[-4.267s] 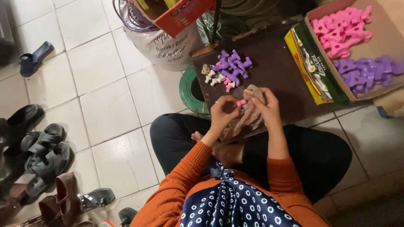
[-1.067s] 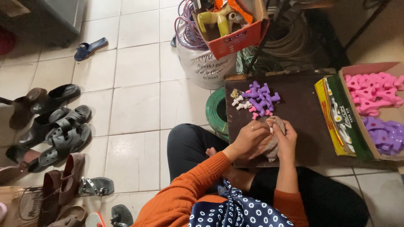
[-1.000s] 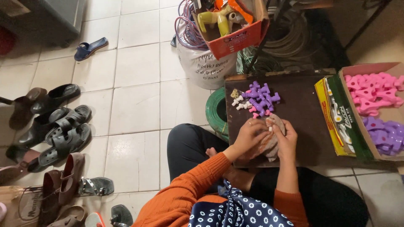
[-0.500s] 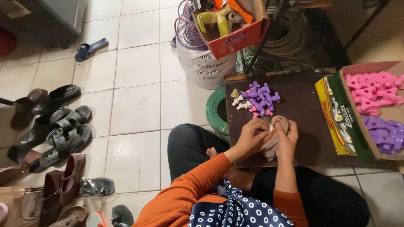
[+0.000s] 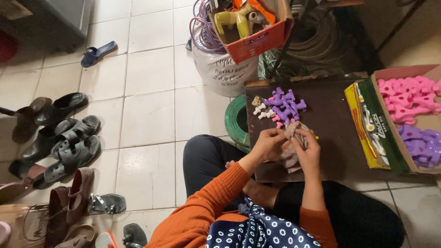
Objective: Assembling small interlocking plastic toy pieces of various colors into a larger structure.
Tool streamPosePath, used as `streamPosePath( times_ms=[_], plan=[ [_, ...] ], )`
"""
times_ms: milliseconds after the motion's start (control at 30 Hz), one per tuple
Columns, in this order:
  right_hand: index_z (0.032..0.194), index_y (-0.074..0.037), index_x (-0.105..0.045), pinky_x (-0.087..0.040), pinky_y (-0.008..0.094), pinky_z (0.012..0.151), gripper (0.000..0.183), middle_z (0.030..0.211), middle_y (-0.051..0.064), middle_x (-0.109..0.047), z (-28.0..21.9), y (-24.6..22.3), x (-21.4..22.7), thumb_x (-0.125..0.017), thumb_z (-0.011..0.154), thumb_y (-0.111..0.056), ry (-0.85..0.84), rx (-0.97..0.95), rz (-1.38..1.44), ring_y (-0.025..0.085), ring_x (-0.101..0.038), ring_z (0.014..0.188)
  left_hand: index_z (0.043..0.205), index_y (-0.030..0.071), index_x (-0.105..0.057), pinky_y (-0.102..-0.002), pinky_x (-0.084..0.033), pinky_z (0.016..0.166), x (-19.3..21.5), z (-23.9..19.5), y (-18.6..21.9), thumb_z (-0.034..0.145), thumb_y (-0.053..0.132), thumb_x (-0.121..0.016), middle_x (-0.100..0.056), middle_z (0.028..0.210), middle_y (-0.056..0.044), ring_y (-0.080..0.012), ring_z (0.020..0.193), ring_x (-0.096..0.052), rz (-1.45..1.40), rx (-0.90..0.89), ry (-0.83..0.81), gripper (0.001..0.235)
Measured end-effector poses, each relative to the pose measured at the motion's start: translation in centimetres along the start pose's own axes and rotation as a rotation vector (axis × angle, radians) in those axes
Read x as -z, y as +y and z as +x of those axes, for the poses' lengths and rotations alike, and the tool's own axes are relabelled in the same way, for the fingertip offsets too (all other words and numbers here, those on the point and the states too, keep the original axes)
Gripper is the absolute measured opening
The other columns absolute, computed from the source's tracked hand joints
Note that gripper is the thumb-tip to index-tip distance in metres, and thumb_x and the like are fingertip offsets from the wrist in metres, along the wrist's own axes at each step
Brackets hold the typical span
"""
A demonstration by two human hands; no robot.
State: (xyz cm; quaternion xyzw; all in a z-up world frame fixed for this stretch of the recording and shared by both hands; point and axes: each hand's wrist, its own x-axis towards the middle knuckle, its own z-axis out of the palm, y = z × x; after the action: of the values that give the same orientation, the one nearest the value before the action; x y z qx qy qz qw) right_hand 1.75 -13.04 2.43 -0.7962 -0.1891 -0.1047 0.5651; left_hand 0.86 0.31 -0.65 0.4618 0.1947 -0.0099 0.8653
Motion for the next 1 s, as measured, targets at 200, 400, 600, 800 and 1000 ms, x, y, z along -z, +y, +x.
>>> streamPosePath(
  times_ms=[200,400,600,800,1000],
  plan=[
    [0.110,-0.004,-0.053,-0.042,0.034,0.090,0.026,0.095,0.006,-0.055,-1.0,1.1,-0.6,-0.062,0.086,-0.005,0.052,-0.151,0.174,0.014,-0.050,0.093,0.079,0.008,-0.070,-0.025,-0.046,0.078,-0.7,-2.0,2.6,0.076,0.012,-0.076,-0.066,0.082,-0.007,-0.0161,0.082,-0.063,0.320,-0.632,-0.161,0.008],
    [0.096,-0.014,-0.057,-0.039,0.022,0.073,0.005,0.083,-0.004,-0.051,-0.6,2.3,-1.1,-0.055,0.093,-0.017,0.140,-0.398,0.338,0.007,-0.045,0.080,0.083,0.010,-0.066,-0.034,-0.050,0.079,-1.7,-4.1,4.1,0.086,0.017,-0.065,-0.065,0.087,-0.006,-0.0250,0.085,-0.064,0.624,-1.009,-0.313,0.008],
    [0.107,-0.010,-0.051,-0.039,0.021,0.073,0.028,0.087,-0.002,-0.045,-0.9,0.5,0.1,-0.057,0.080,-0.006,0.092,-0.335,0.352,0.008,-0.045,0.081,0.081,0.008,-0.068,-0.027,-0.050,0.069,-2.0,-4.2,3.8,0.073,0.018,-0.077,-0.059,0.071,-0.004,-0.0129,0.071,-0.058,0.448,-0.440,-0.145,0.015],
    [0.102,-0.012,-0.051,-0.037,0.020,0.071,0.027,0.087,-0.003,-0.044,-0.8,2.1,0.0,-0.053,0.076,-0.004,0.169,-0.327,0.368,0.007,-0.042,0.080,0.081,0.010,-0.068,-0.031,-0.050,0.077,-2.1,-4.5,4.8,0.074,0.017,-0.076,-0.064,0.082,-0.007,-0.0219,0.082,-0.064,0.503,-0.681,-0.358,0.013],
    [0.102,-0.013,-0.050,-0.038,0.018,0.077,0.028,0.089,-0.004,-0.046,-0.8,1.5,-0.1,-0.057,0.077,-0.003,0.178,-0.330,0.395,0.005,-0.043,0.083,0.082,0.012,-0.068,-0.027,-0.051,0.071,-1.1,-2.7,2.5,0.075,0.024,-0.077,-0.063,0.082,-0.005,-0.0165,0.077,-0.062,0.526,-0.675,-0.272,0.016]
  ],
)
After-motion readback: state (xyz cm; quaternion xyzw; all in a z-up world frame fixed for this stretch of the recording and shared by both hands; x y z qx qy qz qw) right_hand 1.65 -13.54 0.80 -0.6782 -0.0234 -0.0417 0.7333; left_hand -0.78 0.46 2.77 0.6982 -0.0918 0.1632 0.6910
